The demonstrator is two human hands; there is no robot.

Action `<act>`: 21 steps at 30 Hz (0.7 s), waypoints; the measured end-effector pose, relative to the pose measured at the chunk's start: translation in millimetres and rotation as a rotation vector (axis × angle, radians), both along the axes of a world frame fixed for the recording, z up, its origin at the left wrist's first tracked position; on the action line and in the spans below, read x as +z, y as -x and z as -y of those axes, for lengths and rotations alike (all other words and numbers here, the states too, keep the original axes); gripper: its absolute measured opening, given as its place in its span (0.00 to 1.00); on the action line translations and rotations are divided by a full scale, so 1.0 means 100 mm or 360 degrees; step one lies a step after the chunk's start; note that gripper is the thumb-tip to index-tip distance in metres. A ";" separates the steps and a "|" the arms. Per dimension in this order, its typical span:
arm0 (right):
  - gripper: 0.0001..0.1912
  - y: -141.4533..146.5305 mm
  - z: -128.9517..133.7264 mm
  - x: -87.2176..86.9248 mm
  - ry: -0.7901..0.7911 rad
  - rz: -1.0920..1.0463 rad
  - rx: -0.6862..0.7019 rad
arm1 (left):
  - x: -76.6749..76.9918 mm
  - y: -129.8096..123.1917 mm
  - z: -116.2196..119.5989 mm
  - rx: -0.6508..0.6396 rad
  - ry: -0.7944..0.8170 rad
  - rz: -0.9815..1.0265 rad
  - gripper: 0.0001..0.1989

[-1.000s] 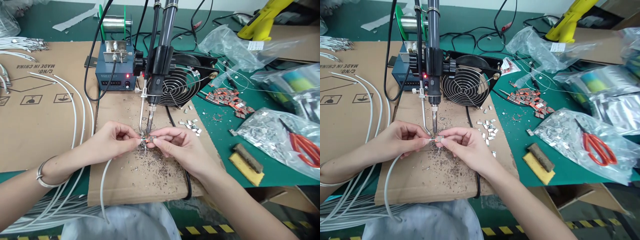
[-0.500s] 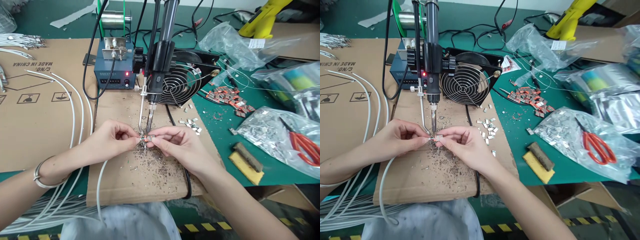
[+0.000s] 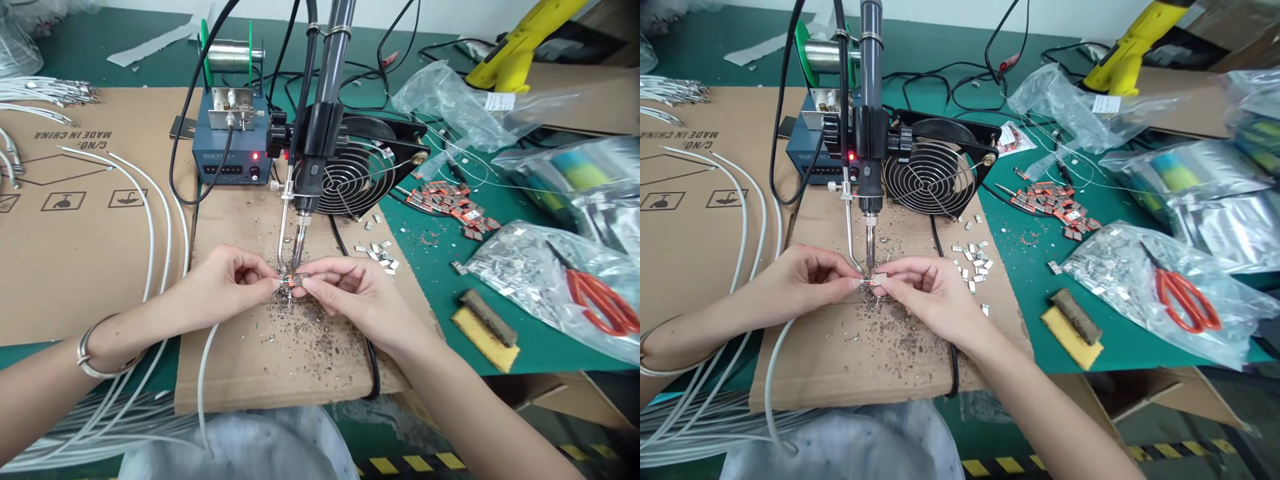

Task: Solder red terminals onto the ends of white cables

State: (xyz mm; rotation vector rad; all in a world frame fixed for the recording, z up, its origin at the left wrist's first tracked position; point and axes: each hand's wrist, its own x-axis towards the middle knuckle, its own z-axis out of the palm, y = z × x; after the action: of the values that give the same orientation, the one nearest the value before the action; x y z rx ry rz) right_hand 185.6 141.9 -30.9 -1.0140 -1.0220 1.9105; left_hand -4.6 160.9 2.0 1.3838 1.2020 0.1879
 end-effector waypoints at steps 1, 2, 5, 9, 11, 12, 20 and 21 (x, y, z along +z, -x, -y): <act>0.05 0.00 0.00 0.00 0.0002 -0.0008 0.0000 | 0.00 0.00 0.00 0.0006 -0.0001 0.0003 0.14; 0.05 0.00 0.00 0.01 0.0001 -0.0011 0.0001 | 0.00 0.00 0.00 0.0012 -0.0007 0.0007 0.13; 0.05 0.00 0.01 0.01 0.0005 0.0016 -0.0001 | 0.01 -0.01 0.01 0.0016 -0.0021 0.0024 0.12; 0.06 -0.02 0.02 0.00 0.0029 0.0025 0.0014 | 0.03 -0.01 0.02 -0.0006 -0.0017 0.0047 0.13; 0.06 -0.02 0.03 0.00 0.0032 0.0004 0.0016 | 0.03 -0.01 0.03 0.0001 -0.0009 0.0050 0.13; 0.06 -0.03 0.03 0.00 0.0035 -0.0006 0.0012 | 0.03 -0.01 0.03 0.0009 -0.0007 0.0050 0.13; 0.07 0.01 0.00 0.01 0.0106 0.0057 -0.0012 | 0.02 0.00 0.01 -0.0010 0.0019 -0.0020 0.12; 0.07 0.01 0.00 0.01 0.0112 0.0067 -0.0008 | 0.02 0.00 0.01 -0.0004 0.0017 -0.0010 0.12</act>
State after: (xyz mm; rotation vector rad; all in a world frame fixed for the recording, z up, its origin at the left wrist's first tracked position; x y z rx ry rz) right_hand 184.4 141.8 -30.0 -1.0998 -0.9805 1.9402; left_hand -4.5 160.0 4.0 1.3774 1.2047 0.1752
